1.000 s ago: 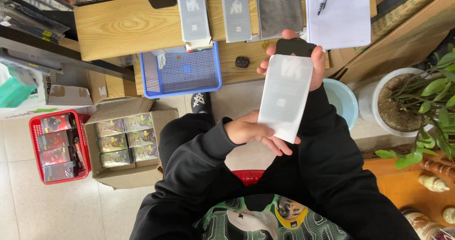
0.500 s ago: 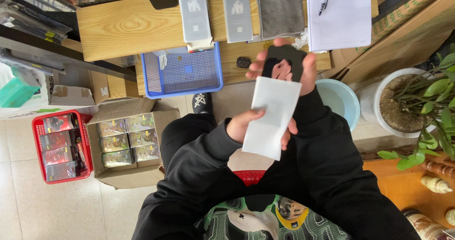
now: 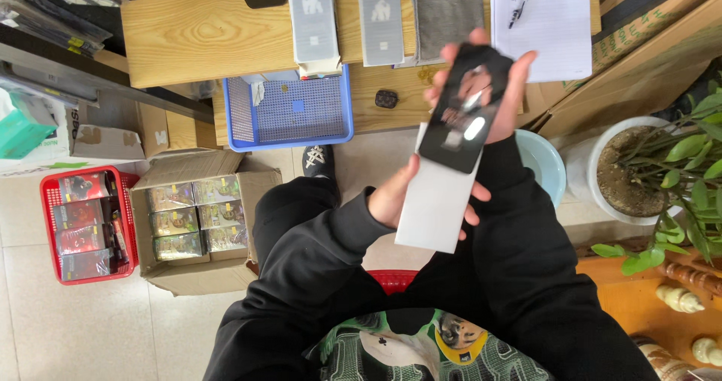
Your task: The person slides a screen protector into a white protective sleeve, places it on a table, and repeats the process with a second screen protector.
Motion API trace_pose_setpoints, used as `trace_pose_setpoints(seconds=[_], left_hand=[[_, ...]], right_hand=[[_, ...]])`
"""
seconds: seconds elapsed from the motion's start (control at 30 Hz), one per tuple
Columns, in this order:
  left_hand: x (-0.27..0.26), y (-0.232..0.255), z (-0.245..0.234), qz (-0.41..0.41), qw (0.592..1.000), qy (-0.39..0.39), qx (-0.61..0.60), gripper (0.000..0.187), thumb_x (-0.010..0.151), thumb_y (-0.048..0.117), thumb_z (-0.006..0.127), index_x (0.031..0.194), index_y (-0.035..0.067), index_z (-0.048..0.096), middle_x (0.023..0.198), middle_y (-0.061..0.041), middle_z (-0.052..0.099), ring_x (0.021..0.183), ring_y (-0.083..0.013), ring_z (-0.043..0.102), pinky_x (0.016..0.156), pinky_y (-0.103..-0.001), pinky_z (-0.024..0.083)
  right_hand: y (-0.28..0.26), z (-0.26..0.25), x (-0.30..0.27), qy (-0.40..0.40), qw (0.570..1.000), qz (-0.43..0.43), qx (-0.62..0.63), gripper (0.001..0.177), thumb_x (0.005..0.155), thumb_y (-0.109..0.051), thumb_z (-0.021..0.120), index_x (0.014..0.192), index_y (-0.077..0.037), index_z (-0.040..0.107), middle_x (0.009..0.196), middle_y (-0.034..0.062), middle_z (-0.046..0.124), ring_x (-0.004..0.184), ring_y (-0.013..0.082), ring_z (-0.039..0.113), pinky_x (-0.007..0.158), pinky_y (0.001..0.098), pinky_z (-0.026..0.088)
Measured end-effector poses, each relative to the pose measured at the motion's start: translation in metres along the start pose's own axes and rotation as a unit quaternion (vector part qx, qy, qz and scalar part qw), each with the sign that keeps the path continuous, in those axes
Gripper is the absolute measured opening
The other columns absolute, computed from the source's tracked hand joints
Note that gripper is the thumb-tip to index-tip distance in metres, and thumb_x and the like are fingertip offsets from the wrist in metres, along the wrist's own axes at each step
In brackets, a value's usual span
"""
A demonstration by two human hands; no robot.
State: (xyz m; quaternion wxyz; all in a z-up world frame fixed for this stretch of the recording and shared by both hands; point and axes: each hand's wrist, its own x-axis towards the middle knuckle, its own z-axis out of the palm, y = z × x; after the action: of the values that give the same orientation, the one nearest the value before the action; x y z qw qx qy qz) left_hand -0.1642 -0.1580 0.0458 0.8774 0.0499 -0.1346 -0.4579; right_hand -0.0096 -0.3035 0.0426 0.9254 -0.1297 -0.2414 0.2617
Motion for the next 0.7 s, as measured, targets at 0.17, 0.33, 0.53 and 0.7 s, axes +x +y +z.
trace_pose_setpoints(seconds=[0.17, 0.33, 0.53, 0.7], left_hand=[[-0.008, 0.013, 0.014, 0.117, 0.993, 0.024, 0.016, 0.103, 0.097, 0.074, 0.055, 0.161, -0.007, 0.044, 0.153, -0.028, 0.057, 0.127, -0.0423, 0.068, 0.108, -0.063, 0.057], [-0.003, 0.004, -0.010, 0.215, 0.976, 0.022, 0.021, 0.101, 0.108, 0.077, 0.035, 0.153, -0.013, 0.043, 0.139, -0.036, 0.057, 0.119, -0.0549, 0.067, 0.099, -0.077, 0.052], [-0.008, 0.015, -0.013, 0.176, 0.983, 0.025, 0.049, 0.118, 0.098, 0.091, 0.030, 0.146, -0.015, 0.048, 0.123, -0.040, 0.066, 0.115, -0.0536, 0.070, 0.104, -0.071, 0.053], [-0.010, 0.022, -0.006, 0.190, 0.980, 0.046, 0.037, 0.106, 0.104, 0.084, 0.034, 0.139, -0.014, 0.056, 0.118, -0.039, 0.067, 0.113, -0.0499, 0.071, 0.100, -0.073, 0.054]], right_hand=[[0.029, 0.030, -0.006, 0.110, 0.992, 0.046, -0.030, 0.071, 0.108, -0.067, 0.044, 0.151, -0.014, 0.063, 0.138, 0.0213, 0.070, 0.113, 0.0372, 0.074, 0.093, 0.0530, 0.063], [0.056, 0.011, -0.010, 0.018, 0.998, 0.020, -0.050, 0.084, 0.108, -0.065, 0.039, 0.162, -0.001, 0.032, 0.142, 0.0496, 0.049, 0.129, 0.0626, 0.057, 0.103, 0.0745, 0.053], [0.058, 0.038, -0.003, -0.056, 0.994, 0.043, -0.080, 0.071, 0.111, -0.055, 0.041, 0.151, 0.004, 0.039, 0.144, 0.0491, 0.049, 0.101, 0.0465, 0.077, 0.069, 0.0346, 0.071], [0.054, 0.046, -0.003, -0.035, 0.977, 0.018, -0.212, 0.074, 0.111, -0.058, 0.041, 0.152, 0.004, 0.041, 0.146, 0.0433, 0.050, 0.111, 0.0430, 0.071, 0.075, 0.0340, 0.066]])
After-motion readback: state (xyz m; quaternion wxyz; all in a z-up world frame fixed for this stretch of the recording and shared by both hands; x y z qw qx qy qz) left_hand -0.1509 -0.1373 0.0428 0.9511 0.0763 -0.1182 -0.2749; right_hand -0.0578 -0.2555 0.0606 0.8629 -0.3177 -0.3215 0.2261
